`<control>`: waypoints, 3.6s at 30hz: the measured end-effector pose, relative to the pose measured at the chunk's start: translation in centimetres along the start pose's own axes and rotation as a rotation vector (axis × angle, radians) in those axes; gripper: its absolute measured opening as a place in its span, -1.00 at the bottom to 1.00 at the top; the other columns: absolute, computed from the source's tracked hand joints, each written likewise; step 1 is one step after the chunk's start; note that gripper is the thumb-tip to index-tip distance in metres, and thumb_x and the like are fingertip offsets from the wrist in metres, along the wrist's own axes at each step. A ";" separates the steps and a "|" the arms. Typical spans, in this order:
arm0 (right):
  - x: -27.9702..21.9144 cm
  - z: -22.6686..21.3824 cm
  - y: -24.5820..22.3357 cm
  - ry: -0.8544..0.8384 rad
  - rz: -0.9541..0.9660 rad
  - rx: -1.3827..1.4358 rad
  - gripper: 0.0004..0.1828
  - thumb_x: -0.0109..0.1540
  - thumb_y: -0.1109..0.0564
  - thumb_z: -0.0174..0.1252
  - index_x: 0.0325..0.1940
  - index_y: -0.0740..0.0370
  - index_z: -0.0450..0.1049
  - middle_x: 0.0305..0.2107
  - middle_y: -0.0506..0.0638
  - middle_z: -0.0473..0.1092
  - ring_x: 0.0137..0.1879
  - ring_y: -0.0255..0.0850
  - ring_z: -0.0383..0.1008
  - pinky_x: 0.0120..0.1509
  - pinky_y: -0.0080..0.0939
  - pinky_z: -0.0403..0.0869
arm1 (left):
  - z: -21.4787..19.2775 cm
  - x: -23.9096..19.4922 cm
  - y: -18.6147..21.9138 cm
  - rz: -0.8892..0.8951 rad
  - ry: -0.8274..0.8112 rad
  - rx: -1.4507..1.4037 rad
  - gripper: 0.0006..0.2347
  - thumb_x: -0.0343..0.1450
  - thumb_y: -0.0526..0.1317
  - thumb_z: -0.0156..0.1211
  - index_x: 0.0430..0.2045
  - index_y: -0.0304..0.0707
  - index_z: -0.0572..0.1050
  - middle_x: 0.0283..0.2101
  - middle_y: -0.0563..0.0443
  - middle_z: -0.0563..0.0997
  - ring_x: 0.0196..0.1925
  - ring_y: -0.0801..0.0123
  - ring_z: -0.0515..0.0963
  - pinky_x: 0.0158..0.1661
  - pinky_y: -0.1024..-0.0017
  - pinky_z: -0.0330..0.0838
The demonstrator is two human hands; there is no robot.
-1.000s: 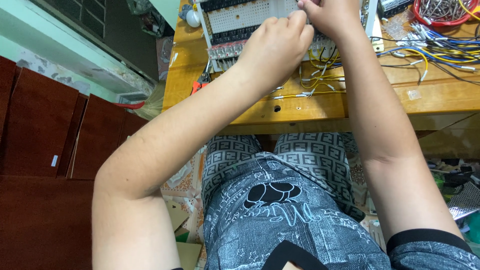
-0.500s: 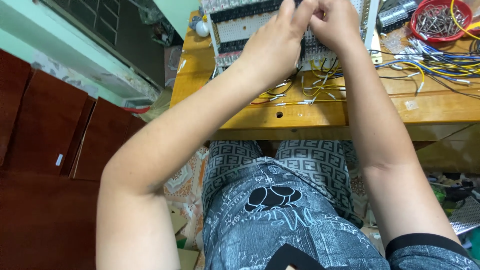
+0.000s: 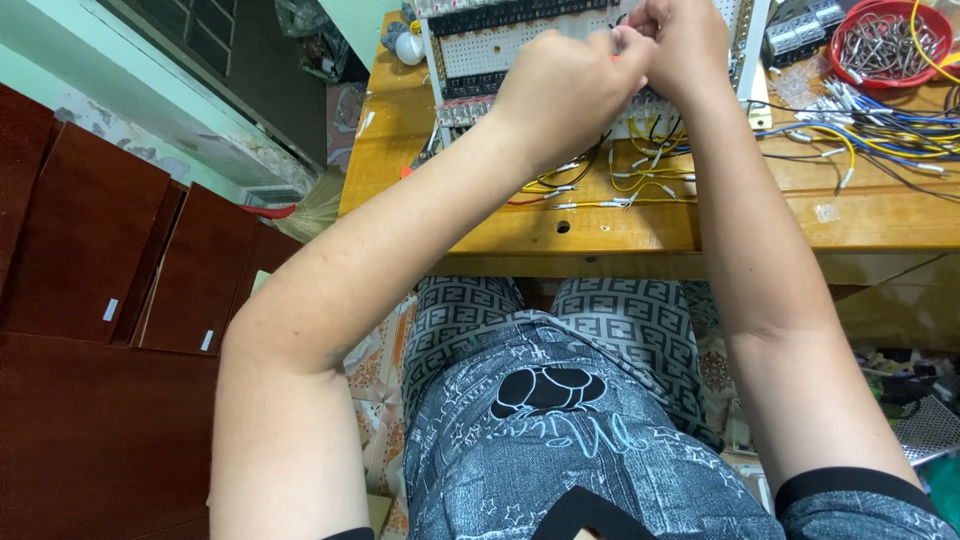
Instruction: The person strips wire ends with a tool, inserts them into terminal blocks on a DIN-rail mounted electrical panel, and tightens the connections with a screwdriver. The person repeats this process for multiple wires throughout the clip.
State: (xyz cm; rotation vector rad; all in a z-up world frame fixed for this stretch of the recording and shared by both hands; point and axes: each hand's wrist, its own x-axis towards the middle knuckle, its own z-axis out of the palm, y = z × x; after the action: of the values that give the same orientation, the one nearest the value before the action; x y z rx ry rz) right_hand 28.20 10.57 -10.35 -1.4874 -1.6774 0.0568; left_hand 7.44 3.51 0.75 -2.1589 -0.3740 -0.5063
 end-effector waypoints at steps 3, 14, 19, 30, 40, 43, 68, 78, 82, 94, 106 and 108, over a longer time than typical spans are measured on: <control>-0.1 0.0 0.0 -0.020 -0.002 -0.001 -0.81 0.31 -0.12 0.39 -0.24 -0.05 0.63 -0.47 -0.22 0.48 -0.32 -0.25 0.44 -0.32 -0.08 0.31 | -0.3 -0.3 0.6 -0.218 -0.042 0.013 -0.56 0.46 0.28 0.18 -0.15 -0.08 0.50 -0.66 0.24 0.56 -0.72 0.31 0.54 -0.72 0.32 0.28; -0.1 -0.3 -0.8 0.048 -0.002 -0.027 -0.93 0.26 -0.04 0.35 -0.28 -0.12 0.62 -0.40 -0.21 0.57 -0.28 -0.14 0.53 -0.30 0.02 0.37 | -2.3 -1.6 2.2 -0.228 -0.239 -0.018 -0.22 0.57 0.34 0.15 0.48 -0.07 -0.10 0.06 0.06 0.52 -0.21 0.31 0.57 -0.42 0.25 0.31; -0.4 0.0 -0.3 0.050 -0.050 -0.023 -0.87 0.34 -0.05 0.40 -0.26 -0.08 0.62 -0.46 -0.26 0.49 -0.33 -0.26 0.48 -0.34 -0.08 0.31 | -1.0 -2.3 2.4 -0.204 -0.028 0.028 -0.67 0.48 0.04 0.09 0.00 -0.15 0.42 -0.55 0.17 0.48 -0.66 0.34 0.48 -0.55 0.35 0.24; -0.3 -0.5 -0.7 0.040 -0.079 -0.022 -0.84 0.38 -0.08 0.39 -0.24 -0.07 0.64 -0.44 -0.24 0.50 -0.33 -0.25 0.48 -0.38 -0.08 0.30 | -1.1 -2.3 1.1 -0.186 0.034 0.004 -0.65 0.55 0.14 0.12 -0.04 -0.12 0.45 -0.70 0.24 0.49 -0.71 0.39 0.48 -0.54 0.35 0.25; -0.3 -0.6 -0.8 -0.017 -0.031 -0.019 -0.79 0.39 -0.14 0.41 -0.24 -0.09 0.64 -0.45 -0.27 0.47 -0.32 -0.29 0.43 -0.38 -0.09 0.27 | -2.8 -2.7 2.5 -0.214 -0.046 -0.096 -0.63 0.39 -0.01 0.20 -0.02 -0.05 0.27 -0.30 0.05 0.40 -0.54 0.33 0.46 -0.56 0.35 0.22; -0.2 0.0 -0.8 0.028 -0.018 -0.052 -0.81 0.36 -0.15 0.42 -0.26 -0.12 0.64 -0.48 -0.28 0.49 -0.35 -0.27 0.47 -0.40 -0.08 0.30 | -2.5 -2.8 2.0 -0.198 0.083 0.028 -0.71 0.51 0.13 0.08 -0.33 -0.05 0.36 -0.53 0.18 0.38 -0.69 0.42 0.40 -0.56 0.41 0.20; -0.1 -0.1 -0.5 -0.017 0.005 -0.004 -0.84 0.33 -0.14 0.42 -0.23 -0.13 0.67 -0.47 -0.26 0.49 -0.34 -0.26 0.47 -0.39 -0.06 0.29 | -1.9 -1.4 3.6 -0.286 0.034 0.218 -0.55 0.45 0.35 0.11 -0.31 -0.04 0.43 -0.55 0.15 0.38 -0.66 0.42 0.38 -0.58 0.38 0.21; 0.0 0.1 -0.8 -0.005 0.100 0.010 -0.85 0.27 -0.13 0.41 -0.33 -0.18 0.62 -0.54 -0.33 0.45 -0.41 -0.35 0.42 -0.38 -0.14 0.27 | -2.1 -2.1 1.6 -0.198 -0.103 -0.328 -0.69 0.62 -0.07 -0.05 0.15 -0.22 0.18 -0.05 -0.21 0.40 -0.41 0.05 0.54 -0.72 0.19 0.28; 0.0 0.0 -0.3 -0.001 0.011 -0.010 -0.82 0.32 -0.15 0.44 -0.27 -0.13 0.64 -0.47 -0.27 0.48 -0.35 -0.26 0.47 -0.38 -0.07 0.30 | -2.4 -2.4 0.7 0.040 0.001 -0.403 -0.64 0.45 -0.33 0.16 0.11 0.10 0.32 -0.02 -0.09 0.31 -0.32 0.16 0.46 -0.53 0.20 0.41; -0.3 -0.1 -0.3 0.079 -0.124 -0.057 -0.83 0.36 -0.08 0.41 -0.26 -0.05 0.67 -0.48 -0.23 0.47 -0.35 -0.26 0.47 -0.45 -0.10 0.29 | -5.2 -4.1 1.8 -0.313 0.046 -0.112 -0.83 0.51 -0.23 0.10 -0.04 -0.16 0.41 -0.25 0.00 0.40 -0.60 0.41 0.46 -0.66 0.39 0.29; -0.4 -0.6 -0.3 0.014 -0.108 -0.020 -0.80 0.39 -0.05 0.46 -0.23 0.03 0.66 -0.41 -0.15 0.44 -0.30 -0.25 0.42 -0.36 -0.14 0.29 | -10.0 -8.3 2.5 -0.549 0.179 -0.457 -0.85 0.56 -0.23 0.18 -0.03 -0.23 0.51 -0.25 0.00 0.51 -0.61 0.46 0.34 -0.63 0.51 0.25; -0.4 -0.8 -0.4 -0.005 -0.085 0.006 -0.81 0.37 -0.05 0.45 -0.23 0.02 0.65 -0.41 -0.16 0.42 -0.29 -0.26 0.42 -0.32 -0.14 0.30 | -9.5 -8.8 2.6 -0.564 0.187 -0.459 -0.84 0.56 -0.22 0.21 -0.02 -0.19 0.52 -0.26 0.03 0.52 -0.62 0.49 0.32 -0.62 0.52 0.24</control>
State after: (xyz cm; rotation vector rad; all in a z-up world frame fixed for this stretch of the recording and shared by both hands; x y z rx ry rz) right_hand 28.36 9.80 -9.86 -1.4111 -1.7409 0.0203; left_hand -1.15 -6.43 -0.11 -2.3998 -0.8356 -1.1976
